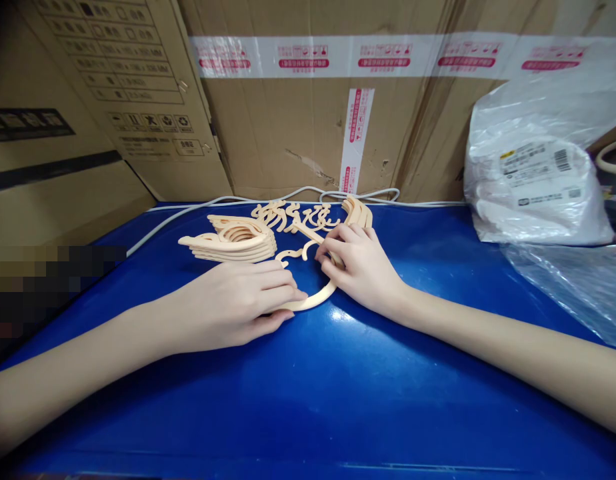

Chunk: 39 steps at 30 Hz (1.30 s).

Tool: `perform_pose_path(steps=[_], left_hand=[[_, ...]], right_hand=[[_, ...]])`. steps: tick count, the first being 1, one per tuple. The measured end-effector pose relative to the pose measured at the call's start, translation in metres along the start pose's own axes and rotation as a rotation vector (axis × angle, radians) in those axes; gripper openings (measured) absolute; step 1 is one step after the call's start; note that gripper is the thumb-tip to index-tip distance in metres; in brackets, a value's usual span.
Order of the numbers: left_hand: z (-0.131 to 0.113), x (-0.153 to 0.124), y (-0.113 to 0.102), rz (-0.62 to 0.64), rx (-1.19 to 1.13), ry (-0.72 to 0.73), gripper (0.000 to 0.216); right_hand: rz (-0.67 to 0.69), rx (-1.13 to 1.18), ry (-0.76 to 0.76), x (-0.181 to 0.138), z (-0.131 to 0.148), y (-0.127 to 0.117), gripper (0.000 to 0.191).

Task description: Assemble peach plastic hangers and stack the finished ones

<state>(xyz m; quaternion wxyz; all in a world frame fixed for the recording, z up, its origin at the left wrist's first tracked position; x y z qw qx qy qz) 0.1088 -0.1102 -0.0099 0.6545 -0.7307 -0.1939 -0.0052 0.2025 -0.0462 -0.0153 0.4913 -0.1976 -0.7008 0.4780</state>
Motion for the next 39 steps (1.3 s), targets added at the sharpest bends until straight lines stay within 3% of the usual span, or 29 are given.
perform_pose_path(steps=[10, 16, 20, 25, 30, 36, 39], left_hand=[[-0.001, 0.0, -0.006, -0.047, 0.02, 0.034, 0.016], [-0.003, 0.002, -0.001, -0.023, -0.032, 0.041, 0.02], [-0.007, 0.002, 0.005, 0.013, -0.053, 0.044, 0.019], [-0.009, 0.003, 0.007, 0.03, -0.053, 0.037, 0.017], [-0.011, 0.004, 0.006, 0.027, -0.052, 0.044, 0.018], [-0.015, 0.004, 0.005, 0.04, -0.086, 0.049, 0.02], [-0.018, 0.004, 0.005, 0.051, -0.081, 0.056, 0.019]], right_hand=[[-0.014, 0.065, -0.059, 0.0, 0.009, -0.008, 0.033], [-0.017, 0.161, -0.322, -0.005, 0.035, -0.012, 0.033], [0.005, 0.253, -0.383, -0.008, 0.042, -0.013, 0.031], [0.055, 0.324, -0.346, -0.008, 0.04, -0.011, 0.031], [0.012, 0.356, -0.241, -0.002, 0.028, -0.014, 0.024], [0.125, 0.358, -0.224, 0.004, 0.025, 0.003, 0.038], [0.113, 0.373, -0.189, 0.005, 0.021, 0.003, 0.036]])
Point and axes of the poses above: each hand's wrist, its own x-axis towards the middle knuckle, its own y-axis out of the palm, z = x × y, the point moved 10 cm from there along x, towards the middle knuckle, and after that the axes turned 15 degrees about -x, right-handed, at the moved point
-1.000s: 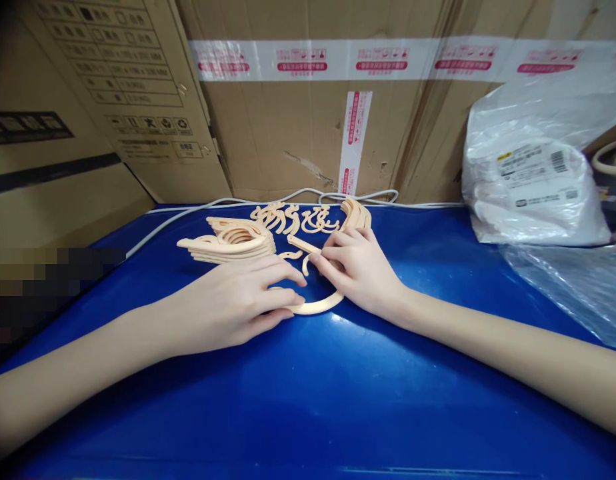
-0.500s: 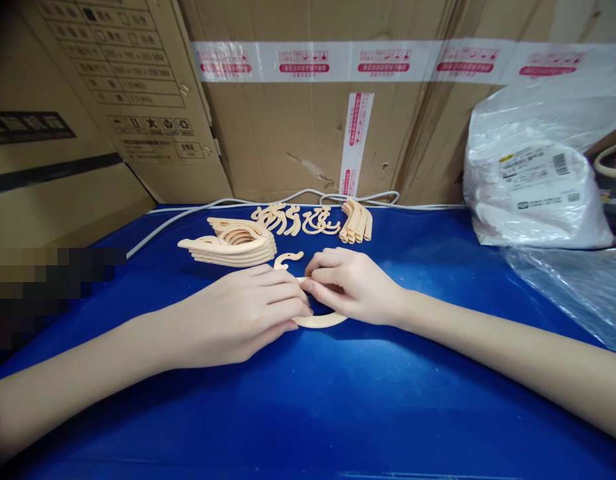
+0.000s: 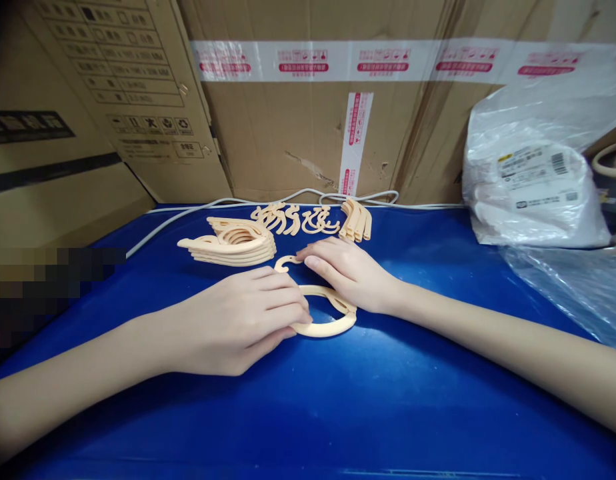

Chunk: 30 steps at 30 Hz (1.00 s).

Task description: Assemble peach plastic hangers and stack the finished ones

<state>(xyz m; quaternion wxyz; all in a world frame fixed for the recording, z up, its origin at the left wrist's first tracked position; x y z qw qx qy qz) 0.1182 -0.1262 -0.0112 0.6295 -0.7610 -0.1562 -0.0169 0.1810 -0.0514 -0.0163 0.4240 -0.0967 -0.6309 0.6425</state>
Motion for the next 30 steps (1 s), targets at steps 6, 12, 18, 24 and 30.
perform_pose_path(steps=[6, 12, 18, 24, 30], left_hand=[[-0.001, 0.0, 0.0, -0.012, -0.063, 0.013, 0.022], [-0.001, -0.001, 0.002, 0.021, -0.084, -0.004, 0.026], [0.002, -0.001, 0.001, 0.051, -0.101, -0.033, 0.019], [0.013, -0.002, -0.002, -0.004, -0.126, -0.052, 0.025], [0.026, -0.004, -0.015, -0.127, 0.027, -0.176, 0.021]], right_hand=[[-0.095, -0.177, 0.085, -0.003, -0.011, -0.005, 0.023], [-0.071, -0.181, 0.092, -0.002, -0.017, -0.001, 0.017], [-0.158, 0.049, 0.24, -0.005, -0.036, -0.01, 0.017], [-0.353, 0.347, 0.374, -0.014, -0.056, -0.021, 0.017], [-0.583, 0.413, 0.528, -0.029, -0.078, -0.035, 0.017]])
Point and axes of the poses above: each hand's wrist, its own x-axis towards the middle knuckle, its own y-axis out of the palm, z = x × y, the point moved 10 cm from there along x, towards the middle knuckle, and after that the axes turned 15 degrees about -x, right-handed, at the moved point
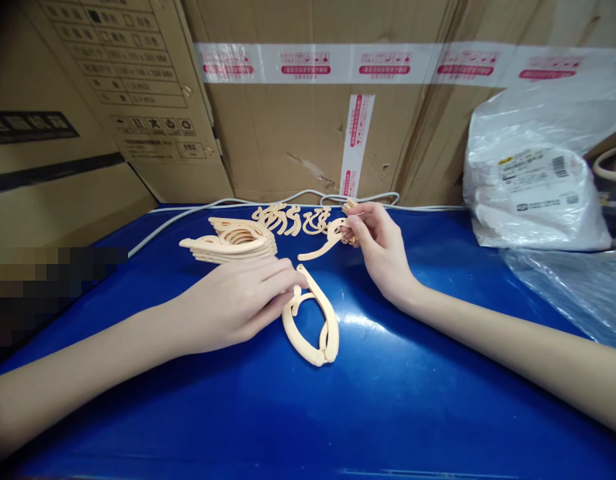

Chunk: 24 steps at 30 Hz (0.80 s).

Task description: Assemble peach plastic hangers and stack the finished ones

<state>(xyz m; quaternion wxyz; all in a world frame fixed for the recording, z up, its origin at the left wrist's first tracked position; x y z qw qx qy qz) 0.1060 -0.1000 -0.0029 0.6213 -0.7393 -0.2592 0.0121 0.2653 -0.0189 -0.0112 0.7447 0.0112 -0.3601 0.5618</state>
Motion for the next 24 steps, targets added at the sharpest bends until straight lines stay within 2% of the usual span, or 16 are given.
perform_pose_path(steps=[4, 8, 12, 15, 18, 21, 24], left_hand=[[-0.004, -0.002, 0.007, 0.091, 0.032, -0.015, 0.029], [-0.007, -0.004, 0.014, 0.182, 0.018, 0.007, 0.029], [-0.001, -0.003, 0.009, 0.164, 0.07, -0.026, 0.031], [-0.001, -0.003, 0.004, 0.126, 0.151, -0.012, 0.03], [-0.004, -0.003, -0.001, 0.066, 0.266, 0.02, 0.025], [-0.003, -0.003, -0.003, 0.033, 0.336, 0.026, 0.019], [0.005, -0.001, -0.003, 0.021, 0.361, -0.031, 0.019]], right_hand=[[-0.08, -0.067, -0.018, 0.001, 0.001, -0.009, 0.018], [-0.036, -0.079, -0.022, -0.001, 0.006, -0.005, 0.013], [0.069, 0.016, 0.091, -0.004, 0.001, 0.007, 0.015], [0.169, 0.061, 0.118, -0.007, 0.0, 0.018, 0.021], [0.25, 0.005, 0.053, -0.008, 0.001, 0.027, 0.03], [0.297, -0.147, -0.055, -0.009, 0.003, 0.032, 0.042], [0.398, -0.329, -0.126, -0.014, 0.007, 0.041, 0.035]])
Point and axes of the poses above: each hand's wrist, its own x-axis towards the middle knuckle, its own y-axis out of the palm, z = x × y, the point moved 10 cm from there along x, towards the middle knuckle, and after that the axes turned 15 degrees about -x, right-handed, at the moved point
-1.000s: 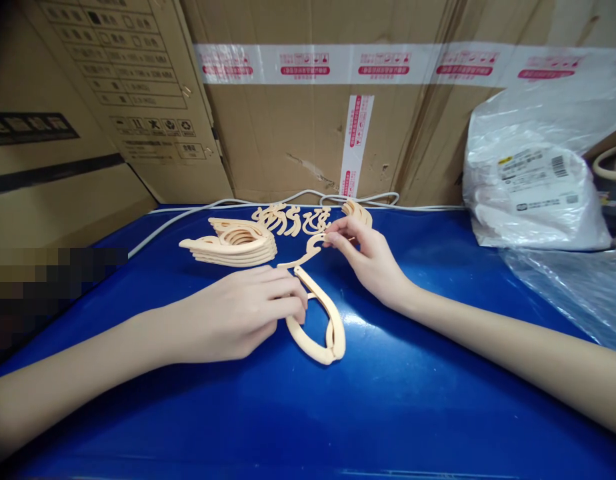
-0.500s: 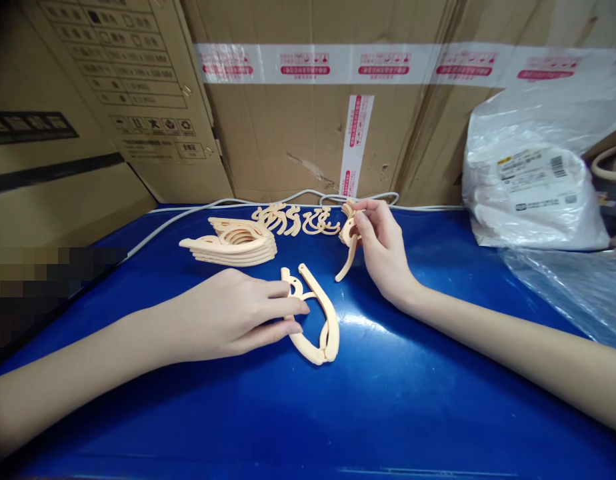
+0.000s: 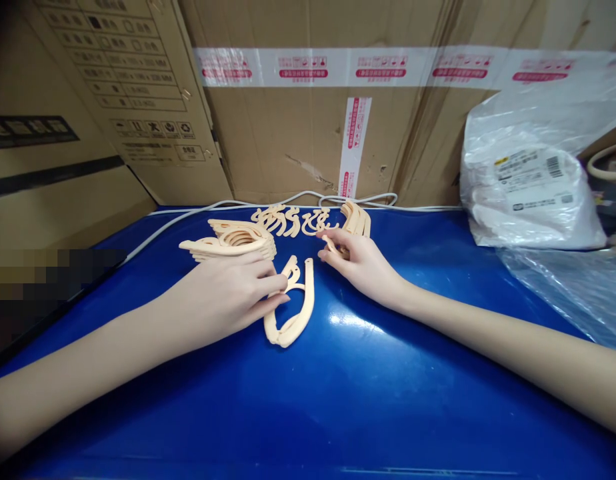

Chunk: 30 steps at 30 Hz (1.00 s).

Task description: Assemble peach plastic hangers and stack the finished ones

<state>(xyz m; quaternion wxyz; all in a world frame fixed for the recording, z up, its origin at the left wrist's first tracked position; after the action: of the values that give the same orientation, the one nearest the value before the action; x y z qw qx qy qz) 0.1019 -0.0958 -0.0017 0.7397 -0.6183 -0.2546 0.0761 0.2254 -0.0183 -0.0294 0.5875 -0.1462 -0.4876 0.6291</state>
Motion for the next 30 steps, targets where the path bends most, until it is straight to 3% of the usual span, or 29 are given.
perform_pose_path(steps=[7, 11, 16, 20, 27, 30], left_hand=[[0.016, 0.0, 0.005, -0.011, 0.095, -0.171, 0.017], [0.016, 0.0, 0.003, -0.033, 0.18, -0.185, 0.014], [0.018, 0.001, 0.008, 0.073, 0.23, -0.212, 0.016], [0.018, 0.001, 0.009, 0.069, 0.257, -0.188, 0.026], [0.003, 0.003, 0.008, -0.058, 0.239, -0.059, 0.022], [-0.007, 0.003, 0.004, -0.106, 0.096, -0.024, 0.033]], right_hand=[[0.031, -0.23, -0.232, -0.009, 0.035, 0.004, 0.029], [0.062, -0.276, -0.269, -0.013, 0.039, 0.01, 0.03], [0.082, -0.211, -0.247, -0.015, 0.04, 0.007, 0.029], [0.137, -0.085, -0.306, -0.02, 0.047, 0.008, 0.031], [0.003, -0.137, -0.13, -0.01, 0.029, -0.003, 0.031], [-0.03, -0.169, -0.081, -0.008, 0.025, -0.006, 0.028]])
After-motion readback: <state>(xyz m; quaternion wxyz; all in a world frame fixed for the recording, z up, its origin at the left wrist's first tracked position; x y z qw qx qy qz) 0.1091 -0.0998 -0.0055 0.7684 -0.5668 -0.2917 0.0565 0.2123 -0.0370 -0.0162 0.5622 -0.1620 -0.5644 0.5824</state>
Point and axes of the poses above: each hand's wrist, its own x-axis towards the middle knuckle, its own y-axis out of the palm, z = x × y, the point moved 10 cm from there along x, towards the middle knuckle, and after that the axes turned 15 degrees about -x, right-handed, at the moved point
